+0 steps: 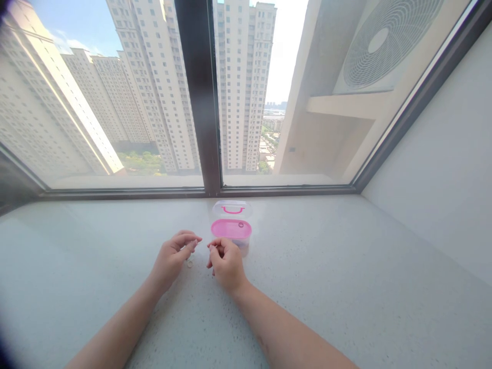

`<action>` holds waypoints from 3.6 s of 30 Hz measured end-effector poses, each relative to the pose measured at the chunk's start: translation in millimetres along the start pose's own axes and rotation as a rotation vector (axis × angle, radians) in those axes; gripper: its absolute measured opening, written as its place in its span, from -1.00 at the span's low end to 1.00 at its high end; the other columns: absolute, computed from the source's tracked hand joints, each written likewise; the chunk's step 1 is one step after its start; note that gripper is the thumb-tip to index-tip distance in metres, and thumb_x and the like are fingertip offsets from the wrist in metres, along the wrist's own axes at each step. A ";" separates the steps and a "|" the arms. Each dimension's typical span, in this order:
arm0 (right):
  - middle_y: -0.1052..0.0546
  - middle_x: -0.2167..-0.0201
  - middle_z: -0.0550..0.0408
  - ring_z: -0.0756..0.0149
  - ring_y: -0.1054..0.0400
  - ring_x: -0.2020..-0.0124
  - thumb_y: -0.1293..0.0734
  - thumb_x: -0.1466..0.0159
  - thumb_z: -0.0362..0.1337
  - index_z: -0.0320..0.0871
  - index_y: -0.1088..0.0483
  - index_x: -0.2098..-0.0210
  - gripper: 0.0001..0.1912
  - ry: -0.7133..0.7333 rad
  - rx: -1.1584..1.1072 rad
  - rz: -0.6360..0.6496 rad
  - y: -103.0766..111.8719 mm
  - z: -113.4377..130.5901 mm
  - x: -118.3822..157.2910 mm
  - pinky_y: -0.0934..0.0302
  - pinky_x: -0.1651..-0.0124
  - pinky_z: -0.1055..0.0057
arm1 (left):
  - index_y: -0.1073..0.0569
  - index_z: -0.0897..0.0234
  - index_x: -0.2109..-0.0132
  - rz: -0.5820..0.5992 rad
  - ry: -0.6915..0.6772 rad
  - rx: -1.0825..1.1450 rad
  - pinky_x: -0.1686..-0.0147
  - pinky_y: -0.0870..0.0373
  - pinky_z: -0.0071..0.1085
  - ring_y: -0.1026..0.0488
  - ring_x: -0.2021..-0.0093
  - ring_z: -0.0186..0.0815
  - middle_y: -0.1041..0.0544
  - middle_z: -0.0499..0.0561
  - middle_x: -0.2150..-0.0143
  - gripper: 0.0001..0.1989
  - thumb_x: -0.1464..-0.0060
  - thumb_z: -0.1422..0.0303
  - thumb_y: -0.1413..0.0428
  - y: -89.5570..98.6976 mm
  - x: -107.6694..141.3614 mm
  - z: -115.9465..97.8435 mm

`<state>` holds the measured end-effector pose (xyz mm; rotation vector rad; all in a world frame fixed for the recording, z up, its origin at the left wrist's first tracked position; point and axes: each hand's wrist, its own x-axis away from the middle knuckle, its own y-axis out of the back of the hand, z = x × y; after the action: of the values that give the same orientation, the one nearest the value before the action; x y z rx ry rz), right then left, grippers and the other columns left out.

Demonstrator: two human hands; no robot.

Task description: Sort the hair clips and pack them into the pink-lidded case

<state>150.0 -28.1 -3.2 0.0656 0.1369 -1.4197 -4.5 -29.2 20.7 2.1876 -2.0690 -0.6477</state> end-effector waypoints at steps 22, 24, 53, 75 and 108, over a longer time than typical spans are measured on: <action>-0.36 0.72 0.23 0.55 -0.11 0.80 -0.21 -0.17 -0.25 -0.23 -0.31 0.35 -0.85 -0.018 -0.011 -0.004 1.1 5.1 1.3 0.01 0.75 0.62 | -0.56 0.27 0.31 -0.021 -0.015 -0.016 0.34 -0.30 -0.45 -0.38 0.29 -0.30 -0.46 0.04 0.26 -0.82 -0.04 0.32 -0.08 0.5 -0.5 -1.5; -0.37 0.71 0.23 0.55 -0.11 0.80 -0.21 -0.18 -0.26 -0.23 -0.31 0.35 -0.85 -0.019 -0.012 -0.002 1.5 5.7 1.3 0.00 0.74 0.62 | -0.56 0.27 0.31 -0.021 -0.015 -0.020 0.36 -0.31 -0.45 -0.39 0.29 -0.31 -0.46 0.05 0.26 -0.82 -0.05 0.31 -0.08 0.1 -0.6 -1.1; -0.36 0.73 0.24 0.55 -0.10 0.82 -0.23 -0.20 -0.18 -0.22 -0.31 0.37 -0.80 -0.012 -0.006 -0.011 -0.8 5.2 -1.0 0.04 0.76 0.63 | -0.53 0.28 0.37 -0.047 -0.016 -0.024 0.35 -0.32 -0.45 -0.40 0.28 -0.29 -0.47 0.05 0.28 -0.78 -0.03 0.22 -0.11 1.9 -2.2 -2.0; -0.32 0.73 0.26 0.55 -0.08 0.80 -0.23 -0.22 -0.16 -0.21 -0.30 0.35 -0.79 0.057 -0.005 -0.086 -0.7 6.4 1.3 0.03 0.74 0.61 | -0.47 0.28 0.35 -0.075 -0.041 -0.008 0.41 -0.26 -0.47 -0.34 0.35 -0.33 -0.43 0.02 0.30 -0.80 -0.07 0.24 -0.08 0.6 -1.5 -2.1; -0.30 0.73 0.27 0.53 -0.12 0.76 -0.24 -0.23 -0.20 -0.20 -0.30 0.37 -0.83 0.131 0.054 -0.135 0.6 3.8 1.4 -0.01 0.69 0.62 | -0.42 0.28 0.39 -0.078 -0.033 0.094 0.47 -0.21 -0.51 -0.27 0.39 -0.39 -0.37 -0.04 0.33 -0.82 -0.06 0.25 -0.11 -1.1 0.5 -0.6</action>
<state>151.0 -29.9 0.4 0.1977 0.2146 -1.5536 -3.3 -29.7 20.7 2.3345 -2.0798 -0.6093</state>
